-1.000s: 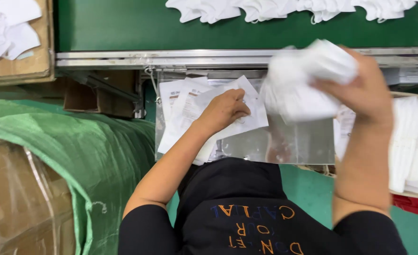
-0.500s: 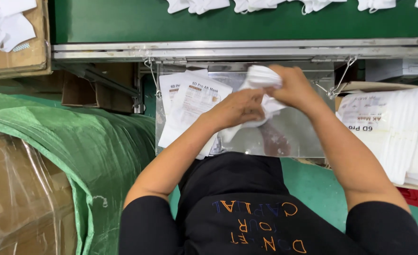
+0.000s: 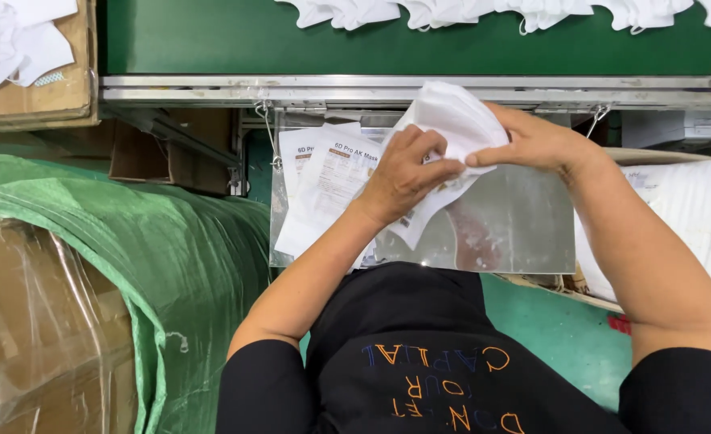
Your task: The person picks up white face masks from a conveyor belt, places them into clear plastic bags, and then drops the filled bags into a large green bin.
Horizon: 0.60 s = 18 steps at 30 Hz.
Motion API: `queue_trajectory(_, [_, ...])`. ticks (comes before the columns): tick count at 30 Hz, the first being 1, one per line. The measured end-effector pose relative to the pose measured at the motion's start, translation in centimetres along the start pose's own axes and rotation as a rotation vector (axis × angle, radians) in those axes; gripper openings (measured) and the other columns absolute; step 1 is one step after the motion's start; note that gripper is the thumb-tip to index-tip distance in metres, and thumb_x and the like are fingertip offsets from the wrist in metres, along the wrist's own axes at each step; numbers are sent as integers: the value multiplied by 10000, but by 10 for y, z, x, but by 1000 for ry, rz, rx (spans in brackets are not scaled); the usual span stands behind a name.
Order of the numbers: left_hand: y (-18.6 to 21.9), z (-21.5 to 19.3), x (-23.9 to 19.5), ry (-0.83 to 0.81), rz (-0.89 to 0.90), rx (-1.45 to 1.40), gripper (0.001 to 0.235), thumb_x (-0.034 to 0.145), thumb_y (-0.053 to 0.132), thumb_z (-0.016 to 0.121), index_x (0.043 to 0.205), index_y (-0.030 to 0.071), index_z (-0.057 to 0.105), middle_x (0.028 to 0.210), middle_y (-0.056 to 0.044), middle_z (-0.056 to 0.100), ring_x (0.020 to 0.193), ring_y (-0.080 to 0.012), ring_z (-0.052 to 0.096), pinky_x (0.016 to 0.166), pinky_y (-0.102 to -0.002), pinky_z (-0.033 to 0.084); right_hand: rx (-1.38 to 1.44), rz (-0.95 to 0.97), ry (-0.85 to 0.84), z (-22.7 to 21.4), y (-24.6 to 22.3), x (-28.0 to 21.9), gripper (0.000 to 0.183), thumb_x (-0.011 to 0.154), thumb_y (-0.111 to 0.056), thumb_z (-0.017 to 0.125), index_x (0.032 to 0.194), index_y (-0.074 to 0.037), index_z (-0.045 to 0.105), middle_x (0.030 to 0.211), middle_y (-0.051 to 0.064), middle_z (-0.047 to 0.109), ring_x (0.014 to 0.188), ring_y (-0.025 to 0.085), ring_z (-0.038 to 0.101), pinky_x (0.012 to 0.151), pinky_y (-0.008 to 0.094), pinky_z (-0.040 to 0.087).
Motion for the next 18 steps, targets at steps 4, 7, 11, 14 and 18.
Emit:
queue_trajectory(4, [-22,-53,20,264,-314,-211,898,593,401,897,1313,23,514,1193,-164,539,1100,-344,542,926,-388,476,250,129,-113,18,38,-8,696,733,-162,828,1390,-71,618,1224,98,720,1094,128,647,937,297,516])
queue_trajectory(7, [-68,0,-15,-123,-601,-359,641,683,405,931,1178,89,674,1021,-69,741,949,-251,743,862,-356,579,-87,-88,90,-1,34,-7,529,792,-153,846,1283,-55,675,1160,104,725,1037,142,667,890,315,556])
queue_trajectory(11, [-63,-5,-15,-181,-539,-317,571,699,358,922,1128,55,700,948,-116,756,866,-262,742,796,-371,575,-144,29,-58,14,34,-14,500,804,-188,848,1268,-80,699,1089,66,796,970,126,700,867,307,563])
queue_trajectory(14, [-53,0,-21,-80,-369,-378,498,749,306,907,1127,46,715,1042,-125,754,925,-278,723,842,-372,562,-61,-7,-20,24,48,-15,525,771,-136,807,1284,-81,709,1119,64,796,1006,116,727,898,307,571])
queue_trajectory(18, [-58,22,-22,-288,-471,-467,468,760,351,869,1088,54,718,963,-122,752,883,-305,730,801,-382,555,-106,40,-180,45,56,-22,453,713,-92,833,1148,-45,712,1082,87,766,974,148,708,850,332,581])
Point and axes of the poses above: each hand's wrist, its own x-axis towards the middle knuckle, its own z-axis out of the palm, y = z × x, the point moved 9 cm from there along x, towards the middle knuckle
